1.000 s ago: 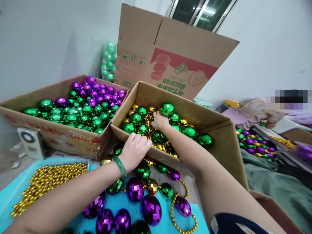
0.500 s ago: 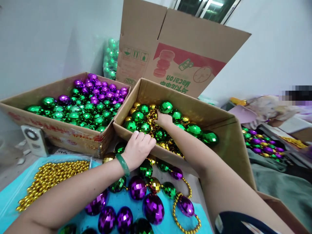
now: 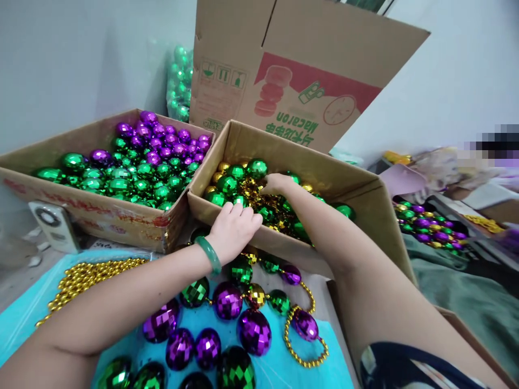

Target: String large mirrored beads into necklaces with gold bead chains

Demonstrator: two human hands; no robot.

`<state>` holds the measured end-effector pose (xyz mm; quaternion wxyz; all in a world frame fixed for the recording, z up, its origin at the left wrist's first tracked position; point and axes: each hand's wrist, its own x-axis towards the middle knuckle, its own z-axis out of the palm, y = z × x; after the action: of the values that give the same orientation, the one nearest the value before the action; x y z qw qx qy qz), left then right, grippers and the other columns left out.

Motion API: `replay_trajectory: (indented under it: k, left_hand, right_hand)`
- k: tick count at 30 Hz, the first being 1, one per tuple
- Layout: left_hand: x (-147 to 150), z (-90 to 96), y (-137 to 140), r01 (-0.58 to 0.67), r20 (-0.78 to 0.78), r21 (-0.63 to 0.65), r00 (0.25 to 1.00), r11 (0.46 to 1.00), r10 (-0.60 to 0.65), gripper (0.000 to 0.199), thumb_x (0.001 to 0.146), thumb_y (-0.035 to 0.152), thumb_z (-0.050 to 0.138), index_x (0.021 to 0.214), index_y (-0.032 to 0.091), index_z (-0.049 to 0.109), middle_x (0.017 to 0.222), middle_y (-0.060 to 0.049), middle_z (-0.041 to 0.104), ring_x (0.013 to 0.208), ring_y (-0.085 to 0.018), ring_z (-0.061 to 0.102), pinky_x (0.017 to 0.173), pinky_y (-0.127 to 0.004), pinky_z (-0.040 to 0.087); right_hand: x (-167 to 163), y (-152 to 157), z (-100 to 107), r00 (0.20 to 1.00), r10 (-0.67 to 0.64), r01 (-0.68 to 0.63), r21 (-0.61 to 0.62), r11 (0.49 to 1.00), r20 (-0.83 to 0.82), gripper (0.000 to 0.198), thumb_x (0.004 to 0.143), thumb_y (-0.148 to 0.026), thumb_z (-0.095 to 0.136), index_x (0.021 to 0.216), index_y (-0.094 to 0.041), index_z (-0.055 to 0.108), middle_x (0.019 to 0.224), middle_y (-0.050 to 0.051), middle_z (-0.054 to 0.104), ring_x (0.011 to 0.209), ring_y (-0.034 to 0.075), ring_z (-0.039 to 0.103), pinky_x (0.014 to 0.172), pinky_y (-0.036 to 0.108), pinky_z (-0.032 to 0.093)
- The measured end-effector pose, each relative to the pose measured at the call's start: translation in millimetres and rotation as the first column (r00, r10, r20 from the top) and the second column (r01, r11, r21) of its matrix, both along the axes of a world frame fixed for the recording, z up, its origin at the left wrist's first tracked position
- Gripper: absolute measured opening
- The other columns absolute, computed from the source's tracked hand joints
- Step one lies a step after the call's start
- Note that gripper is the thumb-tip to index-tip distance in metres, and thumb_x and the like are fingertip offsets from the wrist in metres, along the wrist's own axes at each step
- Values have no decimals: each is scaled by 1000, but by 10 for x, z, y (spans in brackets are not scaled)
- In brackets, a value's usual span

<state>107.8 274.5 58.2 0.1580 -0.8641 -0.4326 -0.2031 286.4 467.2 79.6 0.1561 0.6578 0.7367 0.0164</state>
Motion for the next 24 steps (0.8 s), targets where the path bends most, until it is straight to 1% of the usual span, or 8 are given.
replay_trajectory:
  k: [4, 7, 9, 12, 14, 16, 18, 24]
  left_hand:
    - [45, 88, 81, -6, 3, -36, 1000, 999, 6, 13, 90, 14, 40, 89, 17, 53, 83, -7, 58, 82, -24, 53, 69, -38, 35]
    - [100, 158, 189, -32, 12, -77, 999, 996, 33, 11, 89, 15, 44, 92, 15, 55, 87, -8, 60, 86, -25, 54, 73, -39, 36]
    - [150, 208, 258, -49, 7, -121, 999, 991, 50, 12, 88, 15, 46, 96, 15, 55, 90, -9, 61, 91, -25, 54, 77, -40, 37]
    - [205, 263, 315, -76, -19, -191, 997, 979, 74, 18, 88, 15, 48, 104, 14, 55, 97, -9, 61, 99, -25, 54, 85, -41, 38]
    - [188, 270, 325, -75, -31, -211, 997, 975, 70, 22, 88, 19, 49, 109, 12, 53, 103, -9, 59, 108, -25, 52, 93, -43, 36]
    - [94, 267, 302, -50, -25, -209, 999, 977, 46, 32, 91, 27, 46, 118, 9, 47, 114, -9, 53, 119, -28, 46, 98, -48, 33]
    - [-94, 283, 208, -45, 7, -202, 999, 978, 47, 44, 90, 34, 47, 125, 8, 40, 125, -10, 44, 127, -32, 38, 100, -52, 30]
    - [-1127, 272, -652, -41, 237, -223, 967, 974, 95, 57, 76, 38, 68, 123, 18, 44, 127, -11, 45, 124, -32, 40, 103, -50, 34]
  right_hand:
    - [96, 22, 309, 996, -1, -3, -43, 999, -88, 48, 68, -47, 72, 108, -22, 69, 107, 5, 69, 95, 22, 63, 80, 29, 49]
    - [252, -112, 664, 944, -6, 0, -18, 1000, -331, 43, 73, -42, 69, 110, -20, 68, 108, 4, 69, 94, 20, 63, 81, 27, 49]
    - [346, -371, 897, 829, 28, -11, 35, 999, -559, 42, 81, -40, 62, 116, -17, 64, 112, 6, 68, 93, 18, 62, 80, 27, 49]
    - [415, -991, 1133, 541, 96, -26, 97, 995, -836, 48, 90, -40, 47, 126, -9, 54, 118, 14, 63, 87, 14, 62, 74, 29, 48]
    - [416, -1461, 1179, 388, 136, -60, 123, 991, -912, 53, 82, -52, 53, 120, -16, 60, 108, 7, 68, 82, 13, 64, 69, 28, 48]
    - [382, -1934, 1103, 371, 199, -131, 161, 978, -907, 52, 69, -57, 66, 113, -29, 65, 101, 0, 70, 83, 16, 66, 69, 29, 50]
    - [292, -2415, 889, 455, 253, -234, 160, 959, -854, 56, 61, -57, 75, 112, -36, 65, 101, -1, 71, 84, 20, 67, 72, 33, 55]
    - [-328, -3491, -195, 642, 310, -330, 113, 937, -701, 48, 79, -43, 63, 123, -23, 58, 111, 6, 68, 94, 23, 66, 83, 38, 54]
